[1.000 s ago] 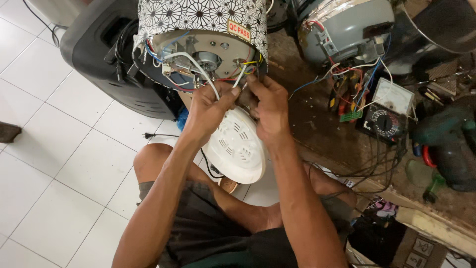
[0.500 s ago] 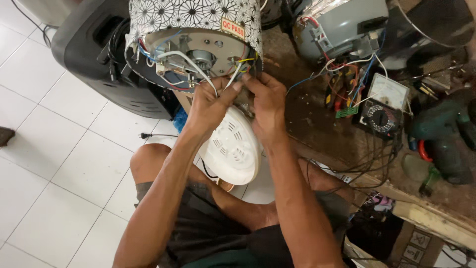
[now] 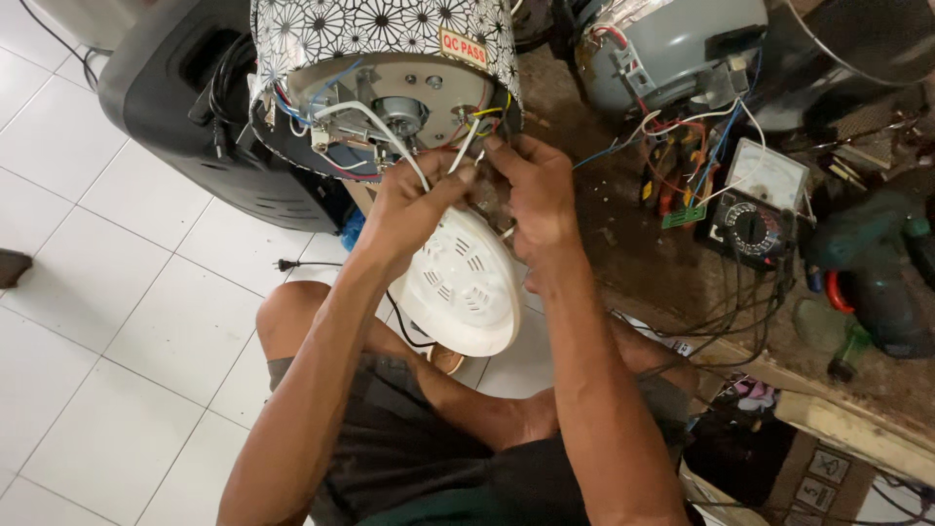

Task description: The person sits on the floor and repairs a disassembled rice cooker by connecting wires to the heating element and base. They use a multimeter to test the electrical connections and then reassemble the cooker's body and lid.

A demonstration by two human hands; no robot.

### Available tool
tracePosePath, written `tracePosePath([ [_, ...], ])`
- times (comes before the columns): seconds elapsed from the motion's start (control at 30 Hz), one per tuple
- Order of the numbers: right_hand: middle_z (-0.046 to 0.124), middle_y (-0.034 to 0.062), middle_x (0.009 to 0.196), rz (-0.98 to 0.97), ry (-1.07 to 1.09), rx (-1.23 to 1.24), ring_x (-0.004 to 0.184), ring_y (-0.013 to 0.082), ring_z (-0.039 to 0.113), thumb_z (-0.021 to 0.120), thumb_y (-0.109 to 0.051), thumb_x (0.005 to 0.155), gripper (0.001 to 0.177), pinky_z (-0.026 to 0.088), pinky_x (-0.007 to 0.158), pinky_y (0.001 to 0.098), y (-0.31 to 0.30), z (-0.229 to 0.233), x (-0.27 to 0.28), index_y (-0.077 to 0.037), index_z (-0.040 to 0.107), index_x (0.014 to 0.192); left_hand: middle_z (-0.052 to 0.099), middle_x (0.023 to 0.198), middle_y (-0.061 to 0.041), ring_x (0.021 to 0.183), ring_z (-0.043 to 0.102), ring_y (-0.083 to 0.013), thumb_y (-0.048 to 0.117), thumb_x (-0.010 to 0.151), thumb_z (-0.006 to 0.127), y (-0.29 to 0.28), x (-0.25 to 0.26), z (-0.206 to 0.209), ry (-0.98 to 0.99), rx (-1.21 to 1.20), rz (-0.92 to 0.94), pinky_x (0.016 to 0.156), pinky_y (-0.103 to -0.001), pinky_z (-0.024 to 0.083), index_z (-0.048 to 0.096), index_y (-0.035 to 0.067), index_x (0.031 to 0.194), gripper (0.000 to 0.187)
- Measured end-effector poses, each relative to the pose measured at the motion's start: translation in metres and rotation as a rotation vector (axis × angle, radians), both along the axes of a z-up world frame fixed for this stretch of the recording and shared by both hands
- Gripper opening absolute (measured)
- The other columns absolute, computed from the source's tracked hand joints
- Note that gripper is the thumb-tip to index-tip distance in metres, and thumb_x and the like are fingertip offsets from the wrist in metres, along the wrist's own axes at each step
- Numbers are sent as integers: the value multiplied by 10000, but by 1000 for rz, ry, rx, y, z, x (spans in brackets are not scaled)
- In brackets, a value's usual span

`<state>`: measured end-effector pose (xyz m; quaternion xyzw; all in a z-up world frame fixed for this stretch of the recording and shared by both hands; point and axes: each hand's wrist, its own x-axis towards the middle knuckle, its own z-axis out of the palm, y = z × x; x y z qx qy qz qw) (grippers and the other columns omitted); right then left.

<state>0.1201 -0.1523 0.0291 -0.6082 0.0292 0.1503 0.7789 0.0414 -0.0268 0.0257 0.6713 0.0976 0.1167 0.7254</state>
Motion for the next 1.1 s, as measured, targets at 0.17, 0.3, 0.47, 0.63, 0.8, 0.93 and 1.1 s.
tracePosePath([
  [0.17, 617, 34, 647, 6, -14, 30, 392, 58, 445, 838, -195, 976, 139, 304, 314, 178, 4, 9, 0, -103, 755, 912, 636, 627, -37, 600, 565, -86, 144, 1039, 768, -1, 10, -23, -65, -132, 54, 620, -221, 461, 820, 45, 1029, 113],
  [0.3, 592, 29, 644, -47, -24, 73, 392, 87, 489, 856, -153, 958, 108, 321, 312, 197, 7, 12, 0, -86, 772, 941, 577, 548, -35, 543, 482, -75, 156, 1065, 719, 1, 14, -32, -69, -109, 27, 562, -221, 387, 792, 59, 913, 194],
  [0.47, 655, 45, 682, -67, -65, 14, 478, 99, 585, 854, -172, 955, 131, 367, 369, 210, 17, 3, 1, -67, 782, 927, 571, 557, -9, 545, 474, -58, 162, 1059, 761, -2, 11, -18, -42, -87, 75, 573, -203, 391, 812, 71, 951, 150],
  [0.63, 711, 135, 717, -143, -58, 63, 570, 251, 768, 851, -70, 926, 103, 612, 463, 340, 15, -41, 29, 10, 788, 914, 561, 569, 26, 588, 461, -37, 143, 1042, 767, -6, 8, -17, -52, -63, 91, 609, -185, 384, 816, 83, 905, 157],
  [0.8, 710, 145, 751, -228, -121, 94, 647, 284, 800, 837, -103, 932, 98, 664, 550, 398, 33, -25, 15, -10, 804, 927, 569, 613, 16, 630, 487, -72, 179, 1005, 793, -7, 10, -25, -36, -62, 160, 634, -222, 399, 815, 93, 890, 145],
  [0.93, 716, 74, 911, -265, -254, -21, 842, 167, 651, 837, -131, 930, 84, 590, 745, 350, 22, -16, 24, -74, 833, 991, 570, 610, -1, 619, 484, -124, 218, 1004, 793, -1, 0, -46, 10, 67, 138, 652, -293, 430, 833, 116, 881, 164],
  [1.1, 612, 38, 702, -103, -218, -212, 573, 151, 661, 843, -200, 924, 180, 603, 452, 308, 0, 5, 15, -93, 737, 825, 607, 611, 0, 648, 540, -116, 211, 1039, 749, 0, -6, -23, 31, 84, 77, 688, -289, 474, 822, 126, 933, 155],
])
